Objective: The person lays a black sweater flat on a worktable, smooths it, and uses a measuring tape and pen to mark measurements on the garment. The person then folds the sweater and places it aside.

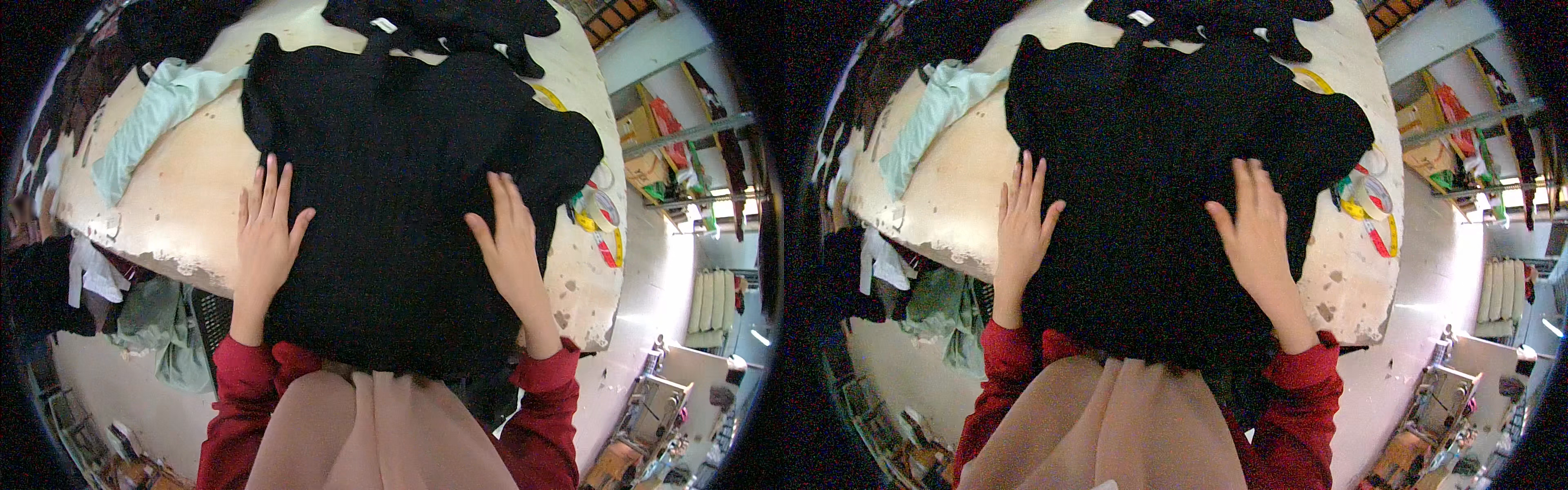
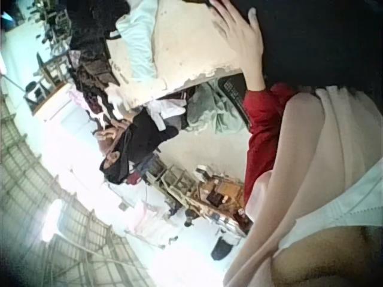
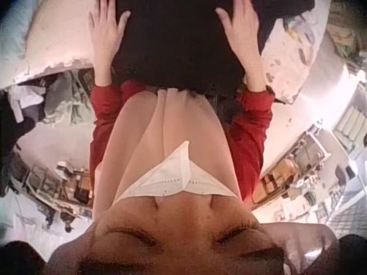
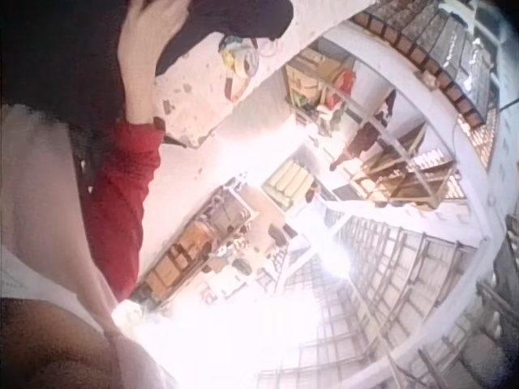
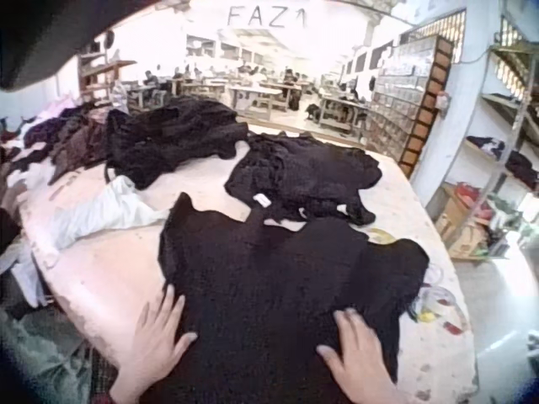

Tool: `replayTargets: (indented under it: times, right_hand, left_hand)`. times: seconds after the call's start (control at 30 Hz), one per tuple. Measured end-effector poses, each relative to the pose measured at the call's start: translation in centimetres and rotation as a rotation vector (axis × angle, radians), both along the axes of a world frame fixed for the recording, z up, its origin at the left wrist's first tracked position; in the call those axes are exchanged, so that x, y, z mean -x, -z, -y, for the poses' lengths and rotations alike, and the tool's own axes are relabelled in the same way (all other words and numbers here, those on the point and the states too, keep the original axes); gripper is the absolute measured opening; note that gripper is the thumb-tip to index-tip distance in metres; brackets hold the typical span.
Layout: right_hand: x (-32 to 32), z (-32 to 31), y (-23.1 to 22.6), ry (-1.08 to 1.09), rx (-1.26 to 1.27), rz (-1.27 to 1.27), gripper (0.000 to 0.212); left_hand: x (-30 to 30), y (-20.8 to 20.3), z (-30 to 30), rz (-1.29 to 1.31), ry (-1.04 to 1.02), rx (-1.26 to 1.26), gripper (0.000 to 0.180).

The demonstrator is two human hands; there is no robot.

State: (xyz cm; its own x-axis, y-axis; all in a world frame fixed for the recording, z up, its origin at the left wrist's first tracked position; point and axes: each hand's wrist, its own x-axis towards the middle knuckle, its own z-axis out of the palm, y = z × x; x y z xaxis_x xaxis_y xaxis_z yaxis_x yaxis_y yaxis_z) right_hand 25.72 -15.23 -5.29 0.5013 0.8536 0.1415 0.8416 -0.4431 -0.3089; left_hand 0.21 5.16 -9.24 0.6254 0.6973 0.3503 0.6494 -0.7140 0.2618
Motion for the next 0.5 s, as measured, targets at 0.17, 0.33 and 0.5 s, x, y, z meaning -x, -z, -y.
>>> replayTargets:
  times: [0.17,0.33,0.5]
  right_hand:
    - [-5.0,6.8,4.0,0.199,-0.071,-0.071,0.073]
    - [-6.7,10.9,-0.6,0.437,-0.367,-0.694,0.045]
    - [-4.5,15.3,2.2,0.518,-0.314,-0.993,0.033]
  left_hand:
    - [-0.2,1.3,-0.7,-0.204,-0.039,0.03,0.062]
    - [2.2,0.2,-0.7,0.471,-0.124,0.567,0.045]
    - [7.5,1.3,-3.1,0.461,-0.046,0.768,0.031]
